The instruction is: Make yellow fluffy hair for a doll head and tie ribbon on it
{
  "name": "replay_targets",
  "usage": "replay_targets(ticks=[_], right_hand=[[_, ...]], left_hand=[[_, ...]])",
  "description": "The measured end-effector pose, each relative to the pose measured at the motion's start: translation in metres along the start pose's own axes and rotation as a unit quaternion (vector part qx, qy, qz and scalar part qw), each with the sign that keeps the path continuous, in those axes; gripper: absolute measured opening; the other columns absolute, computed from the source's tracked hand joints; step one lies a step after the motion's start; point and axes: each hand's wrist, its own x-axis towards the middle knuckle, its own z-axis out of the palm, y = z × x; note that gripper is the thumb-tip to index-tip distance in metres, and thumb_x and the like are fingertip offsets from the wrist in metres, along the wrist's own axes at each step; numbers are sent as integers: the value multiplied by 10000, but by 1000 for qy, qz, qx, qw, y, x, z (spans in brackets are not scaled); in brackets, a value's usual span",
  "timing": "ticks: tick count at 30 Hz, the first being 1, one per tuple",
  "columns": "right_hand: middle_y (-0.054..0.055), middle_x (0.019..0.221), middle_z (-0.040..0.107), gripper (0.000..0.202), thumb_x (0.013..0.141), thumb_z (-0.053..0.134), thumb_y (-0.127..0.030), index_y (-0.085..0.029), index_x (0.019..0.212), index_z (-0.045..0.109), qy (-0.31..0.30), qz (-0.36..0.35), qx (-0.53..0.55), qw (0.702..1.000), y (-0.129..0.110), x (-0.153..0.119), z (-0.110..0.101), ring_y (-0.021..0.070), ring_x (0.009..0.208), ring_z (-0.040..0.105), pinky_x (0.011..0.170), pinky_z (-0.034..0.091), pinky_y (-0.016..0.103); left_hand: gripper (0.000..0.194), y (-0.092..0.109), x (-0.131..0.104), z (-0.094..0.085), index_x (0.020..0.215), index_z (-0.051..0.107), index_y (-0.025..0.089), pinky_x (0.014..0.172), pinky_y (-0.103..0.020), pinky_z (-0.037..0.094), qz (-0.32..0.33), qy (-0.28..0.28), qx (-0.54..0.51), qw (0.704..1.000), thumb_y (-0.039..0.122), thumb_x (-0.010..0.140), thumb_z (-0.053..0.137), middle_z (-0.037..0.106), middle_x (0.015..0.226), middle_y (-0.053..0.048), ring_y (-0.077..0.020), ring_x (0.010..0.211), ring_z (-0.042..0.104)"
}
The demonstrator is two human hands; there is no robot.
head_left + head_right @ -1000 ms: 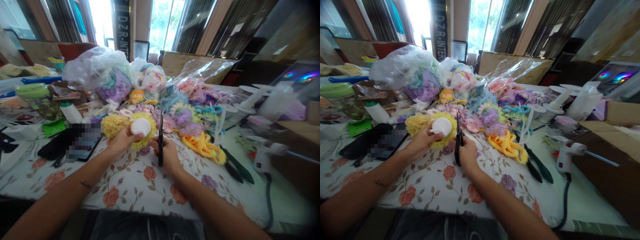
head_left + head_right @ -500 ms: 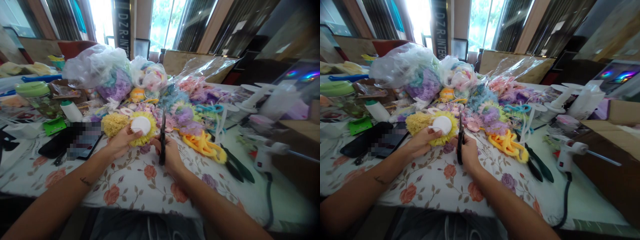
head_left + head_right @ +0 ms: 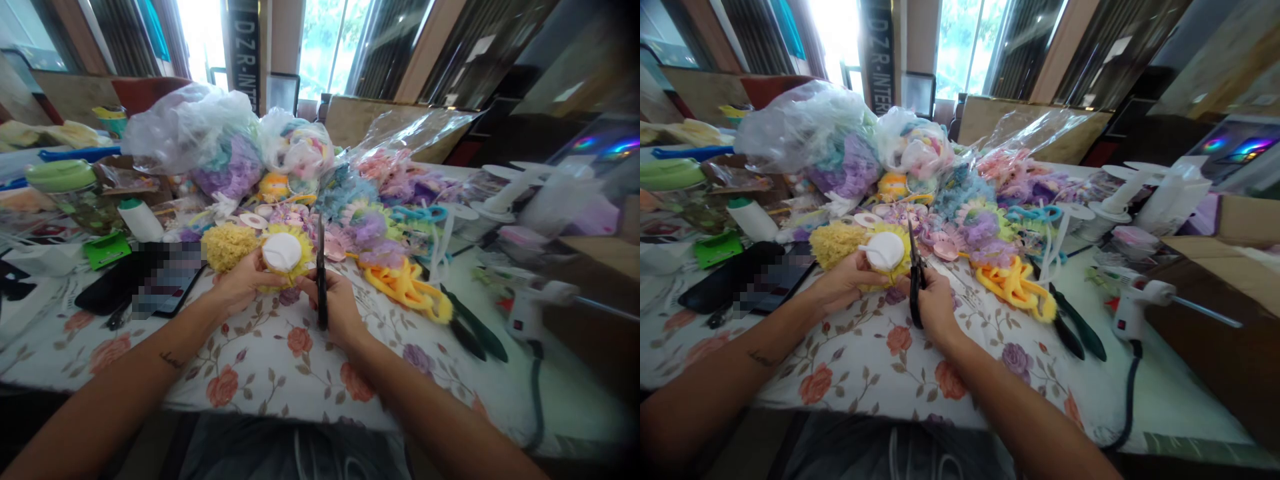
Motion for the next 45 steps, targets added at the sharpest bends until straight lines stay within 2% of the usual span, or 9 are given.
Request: replay_targets(ticks=[5, 9, 11, 14, 17, 19, 26, 32, 45], right_hand=[[-73, 456, 441, 339, 690, 694, -478, -190, 711, 518, -37, 4, -17, 999, -11, 0, -11, 81, 382, 384, 362, 282, 208], [-73, 483, 382, 441, 774, 560, -615, -216, 669, 404, -149, -2, -78, 986, -27, -9, -42, 79, 372, 359, 349, 330, 219], [-62, 485, 373, 488, 798, 472, -676, -218, 650, 389, -209, -5, -128, 969, -36, -18, -58, 84, 378, 360, 352, 351, 227], [-44, 438, 389, 515, 807, 437, -697, -210, 640, 420, -256, 3, -249, 934, -48, -33, -75, 99, 397, 403, 381, 351, 227], [-32, 419, 417, 542, 825, 391, -705, -198, 638, 438, -290, 35, -326, 899, -53, -42, -80, 95, 395, 406, 398, 325, 224], [-32, 421, 419, 566, 830, 356, -718, -192, 636, 438, -306, 54, -339, 888, -51, -42, -80, 89, 393, 400, 401, 313, 220], [-28, 489, 437, 543, 848, 368, -685, -187, 641, 430, -306, 45, -335, 890, -45, -37, -73, 86, 438, 410, 413, 316, 211], [-21, 517, 437, 550, 829, 382, -691, -183, 632, 455, -280, 28, -362, 889, -49, -38, -64, 94, 457, 404, 412, 300, 226], [-18, 565, 434, 513, 819, 429, -673, -181, 694, 500, -251, 44, -343, 904, -37, -36, -63, 102, 474, 424, 414, 326, 228]], left_hand=[[660, 3, 1, -2, 1114, 591, 165, 823, -315, 496, -7, 27, -14, 1000, 30, 504, 802, 667, 1121, -81, -231, 998, 622], [625, 6, 3, -6, 1088, 602, 171, 818, -277, 508, 50, 62, -28, 996, 28, 512, 797, 659, 1123, -55, -204, 1009, 610], [608, 9, 4, -8, 1077, 604, 178, 805, -289, 523, 68, 76, -39, 994, 32, 518, 794, 660, 1113, -46, -202, 992, 615], [582, 12, 4, -8, 1058, 606, 174, 778, -293, 535, 79, 84, -51, 992, 26, 524, 786, 669, 1067, -39, -188, 934, 628], [564, 12, 3, -7, 1042, 608, 175, 770, -276, 536, 82, 85, -66, 991, 14, 530, 779, 674, 1045, -29, -168, 904, 634], [561, 12, 2, -5, 1036, 610, 176, 762, -270, 540, 75, 87, -71, 991, 6, 528, 777, 676, 1040, -27, -167, 901, 638], [573, 12, 1, -5, 1068, 597, 182, 744, -301, 569, 63, 71, -74, 993, 7, 551, 771, 670, 1049, -37, -173, 884, 651], [552, 11, 0, -4, 1060, 599, 169, 742, -263, 565, 61, 74, -74, 993, 19, 561, 781, 676, 1022, -44, -159, 863, 657], [591, 14, -1, 0, 1081, 591, 175, 755, -252, 556, 52, 96, -75, 991, 0, 547, 773, 671, 1063, -42, -152, 868, 659]])
